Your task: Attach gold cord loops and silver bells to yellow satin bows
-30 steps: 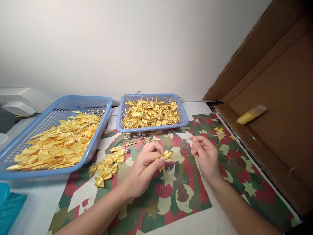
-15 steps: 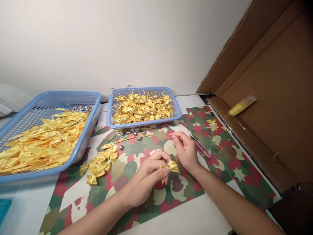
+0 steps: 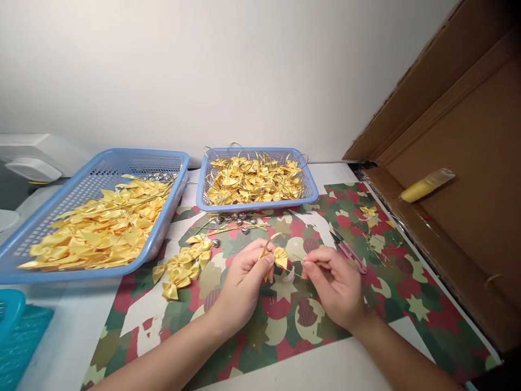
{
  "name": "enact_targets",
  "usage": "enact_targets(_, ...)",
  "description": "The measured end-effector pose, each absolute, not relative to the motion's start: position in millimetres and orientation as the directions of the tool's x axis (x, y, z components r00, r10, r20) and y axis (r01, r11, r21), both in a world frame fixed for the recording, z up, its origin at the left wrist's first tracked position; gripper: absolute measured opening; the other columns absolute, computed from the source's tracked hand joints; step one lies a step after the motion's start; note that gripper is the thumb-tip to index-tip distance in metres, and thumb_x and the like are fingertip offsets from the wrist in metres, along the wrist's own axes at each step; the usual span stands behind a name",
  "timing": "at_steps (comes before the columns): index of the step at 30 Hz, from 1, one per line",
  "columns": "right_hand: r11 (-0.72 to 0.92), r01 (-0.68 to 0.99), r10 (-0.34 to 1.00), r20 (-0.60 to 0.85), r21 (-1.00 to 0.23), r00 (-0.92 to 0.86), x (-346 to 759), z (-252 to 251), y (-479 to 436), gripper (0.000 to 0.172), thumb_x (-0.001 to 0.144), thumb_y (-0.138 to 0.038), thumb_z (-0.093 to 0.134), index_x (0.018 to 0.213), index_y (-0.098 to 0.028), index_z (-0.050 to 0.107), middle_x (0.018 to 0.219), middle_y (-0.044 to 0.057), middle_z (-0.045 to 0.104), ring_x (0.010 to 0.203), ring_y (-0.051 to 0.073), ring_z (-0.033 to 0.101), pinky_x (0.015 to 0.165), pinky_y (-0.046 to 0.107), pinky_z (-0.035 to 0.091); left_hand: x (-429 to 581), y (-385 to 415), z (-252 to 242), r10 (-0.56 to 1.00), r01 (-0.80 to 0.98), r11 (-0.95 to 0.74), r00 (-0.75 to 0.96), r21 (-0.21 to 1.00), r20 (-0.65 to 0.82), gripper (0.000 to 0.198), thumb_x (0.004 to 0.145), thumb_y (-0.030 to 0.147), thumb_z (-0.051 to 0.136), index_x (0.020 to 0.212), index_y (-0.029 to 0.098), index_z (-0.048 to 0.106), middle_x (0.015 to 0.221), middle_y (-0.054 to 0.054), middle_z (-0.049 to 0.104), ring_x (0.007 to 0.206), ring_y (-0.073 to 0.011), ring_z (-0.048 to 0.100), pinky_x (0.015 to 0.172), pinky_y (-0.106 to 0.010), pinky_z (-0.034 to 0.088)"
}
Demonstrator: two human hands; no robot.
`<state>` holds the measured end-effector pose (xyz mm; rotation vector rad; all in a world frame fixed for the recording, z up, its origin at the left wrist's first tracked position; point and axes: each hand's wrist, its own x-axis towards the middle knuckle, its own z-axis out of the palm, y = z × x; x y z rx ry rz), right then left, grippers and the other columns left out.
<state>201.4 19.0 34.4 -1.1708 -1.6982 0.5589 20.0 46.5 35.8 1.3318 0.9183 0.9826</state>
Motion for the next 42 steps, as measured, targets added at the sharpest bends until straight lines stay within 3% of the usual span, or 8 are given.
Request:
enact_targets(5,0.494,0.513,0.860,0.482,-0.702,-0.169,195.7,40.0,19.9,0.012,0.089,-0.008,0.054,0.086,-0.019,0.058,0.068,-0.002,0.060,0.061,0.010,0.055,0.055,0.020,0.045,22.0,44.7,38.1,0.945,-0.010,-0.067,0.319,0.998,0.067,0.039,0.095,0.025,0.042,0.057,0.018,0.047,0.076,-0.002,0.050,0.072,-0.0138,0.045,0.064,-0.024,0.037)
enact_targets(13,0.504,0.539,0.853,0.488,-0.675,-0.187,194.6,40.4,19.8,0.014,0.088,-0.006,0.053,0.085,-0.019,0.058,0.067,-0.002,0.061,0.060,0.010,0.054,0.055,0.020,0.044,22.8,43.3,39.5,0.941,0.028,-0.157,0.308,0.987,0.141,0.039,0.096,0.023,0.042,0.058,0.018,0.048,0.074,-0.002,0.052,0.074,-0.0141,0.048,0.066,-0.024,0.038)
enact_targets(35,0.465,0.568,0.881,0.419,-0.679,-0.221,195.4,41.1,21.6,0.014,0.089,-0.008,0.052,0.082,-0.020,0.057,0.066,-0.002,0.060,0.060,0.011,0.055,0.055,0.021,0.044,24.2,43.5,36.0,0.940,0.074,-0.123,0.328,0.990,0.092,0.040,0.096,0.023,0.041,0.056,0.018,0.041,0.073,-0.002,0.049,0.071,-0.0136,0.047,0.066,-0.025,0.037)
enact_targets(42,0.426,0.530,0.903,0.379,-0.733,-0.201,196.1,39.6,21.0,0.014,0.090,-0.011,0.052,0.082,-0.020,0.058,0.067,-0.001,0.061,0.061,0.012,0.058,0.055,0.022,0.046,24.4,45.3,37.5,0.932,0.073,-0.066,0.362,0.995,0.035,0.042,0.096,0.026,0.040,0.055,0.017,0.041,0.072,-0.002,0.049,0.068,-0.0134,0.044,0.063,-0.025,0.036)
